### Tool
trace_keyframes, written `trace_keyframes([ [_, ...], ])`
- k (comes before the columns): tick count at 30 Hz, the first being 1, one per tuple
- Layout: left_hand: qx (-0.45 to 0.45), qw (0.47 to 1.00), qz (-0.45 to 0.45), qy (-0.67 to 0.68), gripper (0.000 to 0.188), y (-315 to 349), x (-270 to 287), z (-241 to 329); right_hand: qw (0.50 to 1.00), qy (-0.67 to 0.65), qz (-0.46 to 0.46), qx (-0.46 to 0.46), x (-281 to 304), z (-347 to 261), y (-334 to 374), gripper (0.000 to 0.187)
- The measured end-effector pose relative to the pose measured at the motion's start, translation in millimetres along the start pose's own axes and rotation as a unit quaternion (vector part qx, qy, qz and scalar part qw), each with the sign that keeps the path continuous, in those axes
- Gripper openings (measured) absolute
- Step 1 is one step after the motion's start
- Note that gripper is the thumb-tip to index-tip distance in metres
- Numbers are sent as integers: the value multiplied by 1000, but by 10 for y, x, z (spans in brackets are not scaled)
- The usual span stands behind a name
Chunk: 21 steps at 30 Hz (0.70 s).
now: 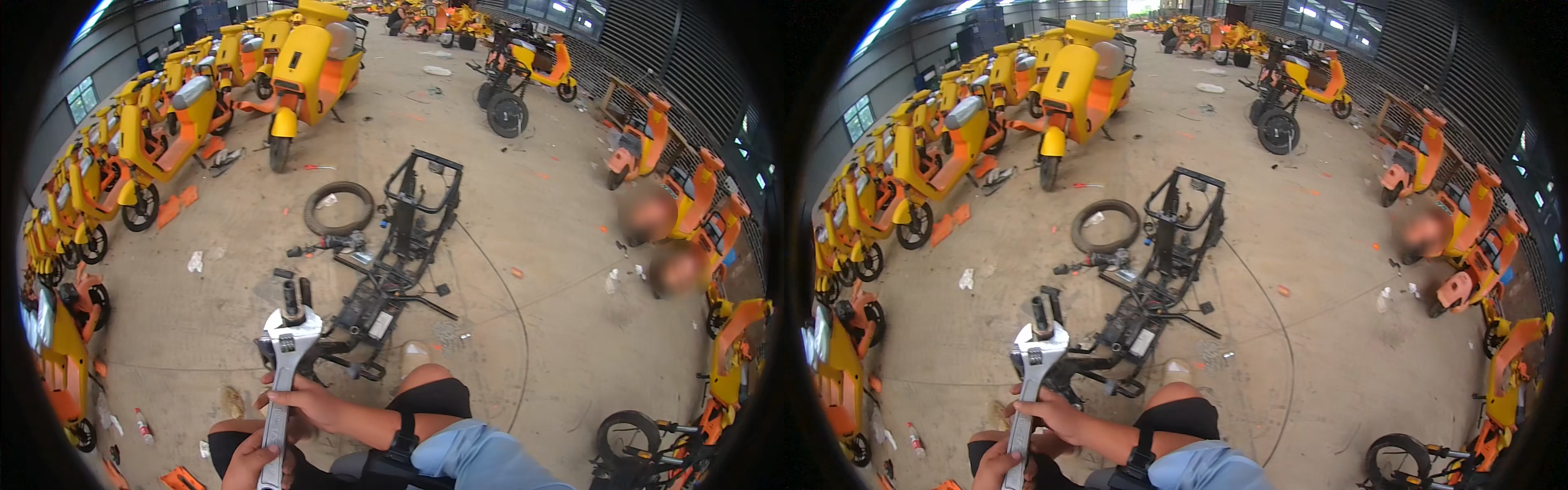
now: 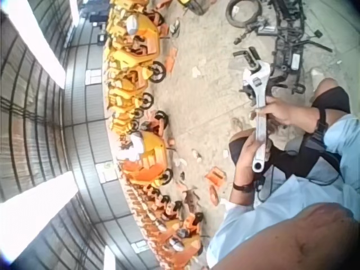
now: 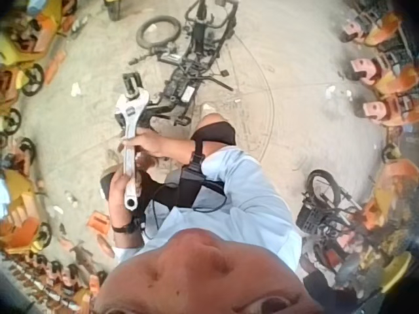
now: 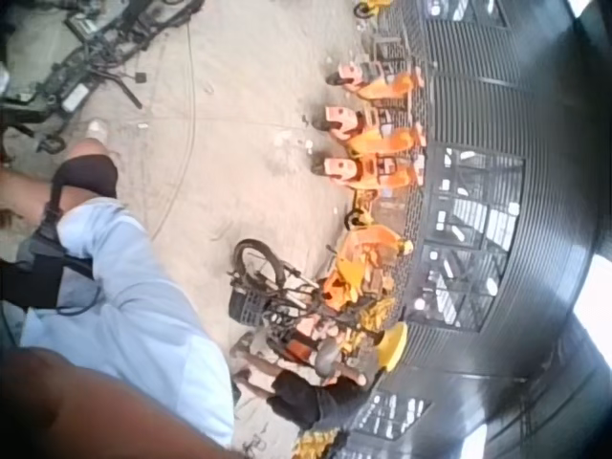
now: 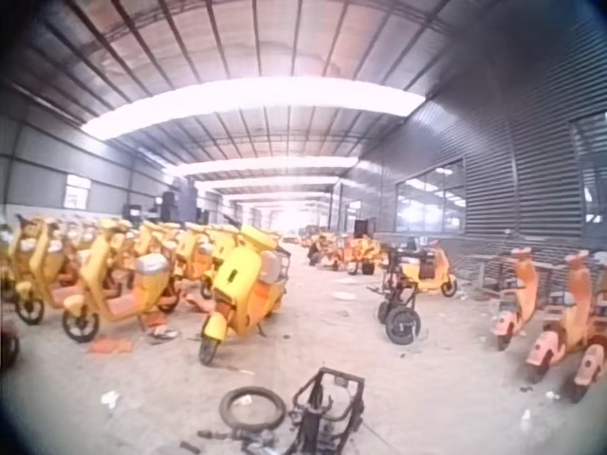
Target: The person assembles a scooter frame by hand and using a large adjustable wrench to tighten a steering column component, then places a small orange clip onto the assembly.
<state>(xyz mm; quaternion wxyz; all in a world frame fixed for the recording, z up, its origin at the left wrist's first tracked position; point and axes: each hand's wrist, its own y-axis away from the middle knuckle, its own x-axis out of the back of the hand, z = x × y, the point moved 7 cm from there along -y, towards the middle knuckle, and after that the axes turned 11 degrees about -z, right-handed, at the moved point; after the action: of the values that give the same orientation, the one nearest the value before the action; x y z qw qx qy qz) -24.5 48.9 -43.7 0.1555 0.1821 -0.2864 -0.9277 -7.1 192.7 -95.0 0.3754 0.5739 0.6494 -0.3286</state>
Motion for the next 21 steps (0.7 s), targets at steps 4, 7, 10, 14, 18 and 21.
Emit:
trace_keyframes([
  [4,-104,989,52,93,48,277,111,465,1000,3,-18,25,-64,29,-298,44],
  [7,-125,961,5,246,57,269,535,261,999,10,-32,34,-145,65,-477,48],
  [10,-196,878,-32,435,63,106,1168,-160,999,12,-31,37,-163,172,-711,51],
  [14,-298,858,92,408,40,68,1390,-63,996,-62,-21,55,-125,216,-967,44],
  [18,-381,835,48,393,42,-178,1686,-40,993,-71,-9,88,-125,209,-1166,44],
  [21,-385,839,56,380,30,-194,1676,84,992,-67,-1,109,-119,226,-1314,47],
])
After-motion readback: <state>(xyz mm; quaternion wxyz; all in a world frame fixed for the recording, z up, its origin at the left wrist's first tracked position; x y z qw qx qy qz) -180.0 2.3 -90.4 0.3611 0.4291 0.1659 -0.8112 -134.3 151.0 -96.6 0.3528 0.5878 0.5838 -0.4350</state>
